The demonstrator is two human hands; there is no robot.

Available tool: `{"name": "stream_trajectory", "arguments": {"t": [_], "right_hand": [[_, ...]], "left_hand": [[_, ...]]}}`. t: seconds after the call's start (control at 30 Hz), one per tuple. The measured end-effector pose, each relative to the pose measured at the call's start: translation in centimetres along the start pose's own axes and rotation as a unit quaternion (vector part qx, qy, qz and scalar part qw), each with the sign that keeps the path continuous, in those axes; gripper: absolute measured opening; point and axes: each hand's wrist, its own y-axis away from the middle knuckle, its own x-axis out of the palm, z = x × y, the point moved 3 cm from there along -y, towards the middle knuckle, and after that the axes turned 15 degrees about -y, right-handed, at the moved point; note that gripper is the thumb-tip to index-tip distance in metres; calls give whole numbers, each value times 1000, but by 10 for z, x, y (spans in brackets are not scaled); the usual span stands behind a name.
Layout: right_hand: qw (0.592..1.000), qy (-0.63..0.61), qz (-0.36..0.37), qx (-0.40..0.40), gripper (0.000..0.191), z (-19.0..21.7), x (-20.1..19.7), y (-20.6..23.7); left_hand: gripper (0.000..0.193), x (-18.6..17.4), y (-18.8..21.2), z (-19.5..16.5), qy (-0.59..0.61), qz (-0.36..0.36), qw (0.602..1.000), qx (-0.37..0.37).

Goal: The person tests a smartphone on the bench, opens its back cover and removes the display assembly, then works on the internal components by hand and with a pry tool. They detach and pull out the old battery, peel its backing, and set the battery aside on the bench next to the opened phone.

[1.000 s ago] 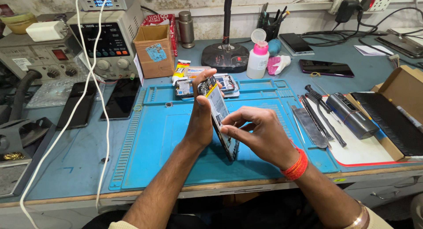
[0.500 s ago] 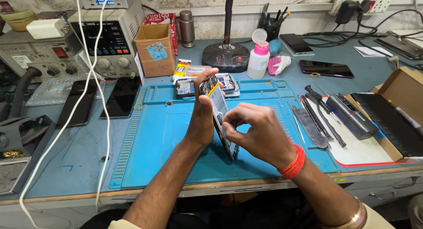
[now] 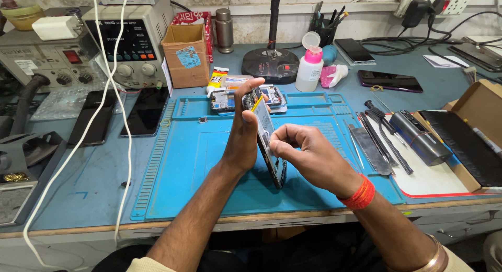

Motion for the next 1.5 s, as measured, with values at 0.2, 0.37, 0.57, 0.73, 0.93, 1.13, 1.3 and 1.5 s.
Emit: {"name": "stream_trajectory", "arguments": {"t": [0.2, 0.37, 0.57, 0.73, 0.93, 1.13, 1.3, 1.5], "right_hand": [[996, -82, 0, 45, 18, -5, 0, 2], [997, -59, -6, 44, 19, -5, 1, 6], [996, 48, -60, -43, 20, 2, 0, 15], [986, 85, -126, -65, 25, 7, -2, 22], [977, 134, -105, -129, 19, 15, 9, 22], [977, 171, -82, -100, 18, 19, 9, 16], [978, 168, -36, -121, 17, 21, 10, 15], [984, 170, -29, -51, 19, 19, 8, 15]], "left_hand": [[82, -1, 1, -4, 14, 10, 1000, 0], [79, -2, 2, -8, -3, 9, 1000, 16], [77, -1, 1, -7, 24, 16, 1000, 2], [77, -1, 1, -7, 0, 7, 1000, 18], [77, -1, 2, -4, 9, 6, 1000, 18], [78, -2, 3, -2, 14, 12, 1000, 6], [76, -3, 5, -4, -1, 18, 999, 30], [69, -5, 4, -4, -17, 11, 998, 60]]}}
